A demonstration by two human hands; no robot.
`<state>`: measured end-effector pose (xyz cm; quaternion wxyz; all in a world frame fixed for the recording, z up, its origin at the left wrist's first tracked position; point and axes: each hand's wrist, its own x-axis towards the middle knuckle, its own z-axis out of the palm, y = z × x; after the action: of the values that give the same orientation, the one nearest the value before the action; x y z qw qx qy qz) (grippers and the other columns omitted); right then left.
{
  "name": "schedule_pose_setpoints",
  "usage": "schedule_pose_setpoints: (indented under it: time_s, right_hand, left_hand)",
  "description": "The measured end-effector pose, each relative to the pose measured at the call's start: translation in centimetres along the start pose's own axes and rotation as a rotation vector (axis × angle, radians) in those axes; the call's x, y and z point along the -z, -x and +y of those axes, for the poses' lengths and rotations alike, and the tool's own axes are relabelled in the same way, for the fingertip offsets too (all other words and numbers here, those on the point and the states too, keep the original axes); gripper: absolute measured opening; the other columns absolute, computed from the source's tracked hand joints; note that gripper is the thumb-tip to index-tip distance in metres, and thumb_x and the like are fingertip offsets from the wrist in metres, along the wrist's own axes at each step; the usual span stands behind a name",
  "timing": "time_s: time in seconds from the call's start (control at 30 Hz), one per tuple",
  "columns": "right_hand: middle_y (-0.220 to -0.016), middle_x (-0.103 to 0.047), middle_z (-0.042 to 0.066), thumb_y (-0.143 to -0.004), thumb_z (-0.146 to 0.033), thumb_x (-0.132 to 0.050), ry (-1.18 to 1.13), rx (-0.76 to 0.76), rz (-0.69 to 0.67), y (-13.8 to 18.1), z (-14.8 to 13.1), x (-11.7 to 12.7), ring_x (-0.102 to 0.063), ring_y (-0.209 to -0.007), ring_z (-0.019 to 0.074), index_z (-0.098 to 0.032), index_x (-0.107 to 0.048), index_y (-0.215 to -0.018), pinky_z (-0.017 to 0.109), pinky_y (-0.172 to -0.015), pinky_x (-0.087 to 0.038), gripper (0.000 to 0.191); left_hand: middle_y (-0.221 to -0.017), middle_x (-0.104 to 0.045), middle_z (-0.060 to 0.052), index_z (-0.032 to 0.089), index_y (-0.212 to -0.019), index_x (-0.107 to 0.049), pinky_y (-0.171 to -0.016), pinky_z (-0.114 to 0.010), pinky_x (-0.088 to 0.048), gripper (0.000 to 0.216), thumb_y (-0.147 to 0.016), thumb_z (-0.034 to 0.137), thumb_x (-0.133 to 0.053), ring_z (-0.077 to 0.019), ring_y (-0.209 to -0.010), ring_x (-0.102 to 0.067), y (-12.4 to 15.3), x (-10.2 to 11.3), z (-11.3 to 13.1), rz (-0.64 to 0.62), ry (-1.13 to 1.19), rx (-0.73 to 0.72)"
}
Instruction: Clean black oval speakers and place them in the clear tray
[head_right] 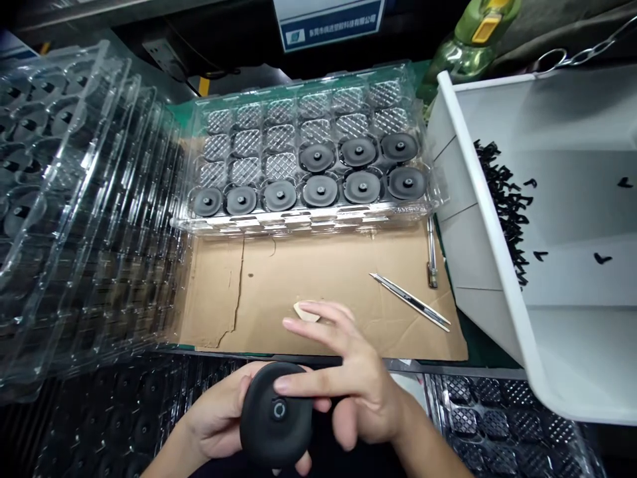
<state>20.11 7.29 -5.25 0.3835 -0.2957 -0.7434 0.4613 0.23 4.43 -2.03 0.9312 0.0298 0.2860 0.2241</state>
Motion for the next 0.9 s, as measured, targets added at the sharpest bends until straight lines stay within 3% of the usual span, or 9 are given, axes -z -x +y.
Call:
schedule_pose_setpoints:
  time_s: [0.13, 0.23, 0.3, 0.43, 0.53, 0.63, 0.73, 0.8, 0.9]
  right_hand:
    - [-0.134, -0.053, -0.003, -0.089, -0.065, -0.015, -0.045, -0.018, 0.124, 0.3, 0.0, 0.6, -0.047, -0.123, 0.0277, -0.04, -0.066, -0.111, 0.049, -0.103, -0.037, 0.061]
    - [-0.137, -0.052, -0.001, -0.087, -0.067, -0.026, -0.029, -0.026, -0.004, 0.0, -0.6, 0.0, -0.046, -0.124, 0.0268, -0.04, -0.057, -0.123, 0.049, -0.104, -0.036, 0.055]
    - [-0.135, -0.053, -0.003, -0.086, -0.065, -0.033, -0.081, -0.03, -0.035, 0.1, -0.6, -0.4, -0.046, -0.124, 0.0261, -0.042, -0.059, -0.12, 0.048, -0.104, -0.036, 0.048]
    - [-0.119, -0.063, -0.006, -0.092, -0.057, -0.025, -0.348, -0.149, 0.288, 2.0, -0.1, -0.6, -0.054, -0.111, 0.0221, -0.041, -0.073, -0.089, 0.043, -0.098, -0.041, 0.05]
    - [-0.117, -0.063, -0.005, -0.094, -0.05, -0.026, -0.384, -0.23, 0.404, 3.0, -0.7, -0.3, -0.052, -0.111, 0.0219, -0.039, -0.072, -0.088, 0.041, -0.094, -0.042, 0.048]
    - [-0.13, -0.055, -0.005, -0.092, -0.056, -0.029, -0.239, -0.193, 0.249, 2.5, -1.8, -0.3, -0.046, -0.12, 0.0231, -0.041, -0.066, -0.107, 0.041, -0.098, -0.041, 0.043]
    - [-0.137, -0.049, -0.003, -0.089, -0.058, -0.036, -0.1, -0.102, 0.074, 1.6, -2.0, -1.0, -0.045, -0.122, 0.0239, -0.04, -0.06, -0.119, 0.043, -0.103, -0.037, 0.042]
    - [-0.136, -0.05, -0.004, -0.09, -0.057, -0.037, -0.204, -0.122, 0.114, 1.6, -1.7, -1.7, -0.048, -0.121, 0.0237, -0.042, -0.066, -0.109, 0.044, -0.102, -0.038, 0.038]
    - [-0.127, -0.058, -0.006, -0.094, -0.051, -0.027, -0.5, -0.251, 0.331, 2.9, -1.4, -2.7, -0.054, -0.116, 0.0198, -0.038, -0.072, -0.081, 0.039, -0.096, -0.045, 0.049]
  left_hand:
    - [-0.097, -0.07, -0.012, 0.013, -0.108, -0.067, -0.059, -0.024, -0.053, 0.06, -0.067, 0.057, -0.069, -0.0228, -0.076, -0.071, 0.1, 0.0, 0.2, 0.001, -0.032, 0.012]
    - [-0.087, -0.072, -0.012, 0.01, -0.11, -0.066, -0.068, -0.026, -0.054, 0.067, -0.062, 0.057, -0.073, -0.0238, -0.081, -0.07, 0.1, 0.2, 0.0, 0.012, -0.049, -0.019]
    - [-0.086, -0.073, -0.011, 0.011, -0.115, -0.063, -0.073, -0.026, -0.053, 0.071, -0.061, 0.056, -0.073, -0.0234, -0.084, -0.07, 0.2, 0.3, -0.1, -0.001, -0.033, -0.033]
    - [-0.11, -0.069, -0.013, 0.016, -0.118, -0.062, -0.073, -0.026, -0.053, 0.06, -0.068, 0.045, -0.074, -0.0227, -0.084, -0.071, 0.3, 0.1, 0.1, -0.049, 0.01, -0.055]
    - [-0.128, -0.059, -0.015, 0.017, -0.116, -0.063, -0.073, -0.028, -0.053, 0.053, -0.067, 0.034, -0.077, -0.0251, -0.087, -0.071, 0.4, -0.3, 0.3, -0.044, 0.017, -0.092]
    - [-0.123, -0.063, -0.015, 0.017, -0.116, -0.063, -0.078, -0.03, -0.053, 0.057, -0.064, 0.031, -0.08, -0.0246, -0.087, -0.071, 0.5, -0.5, 0.2, -0.031, 0.01, -0.098]
    - [-0.107, -0.071, -0.011, 0.016, -0.114, -0.064, -0.083, -0.025, -0.05, 0.062, -0.058, 0.033, -0.084, -0.0199, -0.09, -0.069, 0.6, -0.6, 0.0, 0.011, -0.01, -0.121]
    - [-0.102, -0.072, -0.01, 0.017, -0.114, -0.064, -0.084, -0.024, -0.05, 0.063, -0.057, 0.037, -0.084, -0.0193, -0.093, -0.069, 0.7, -0.7, -0.2, 0.028, 0.001, -0.168]
    - [-0.111, -0.069, -0.012, 0.018, -0.117, -0.061, -0.085, -0.029, -0.051, 0.062, -0.062, 0.039, -0.08, -0.0225, -0.093, -0.069, 0.9, -0.8, -0.4, 0.058, 0.027, -0.261]
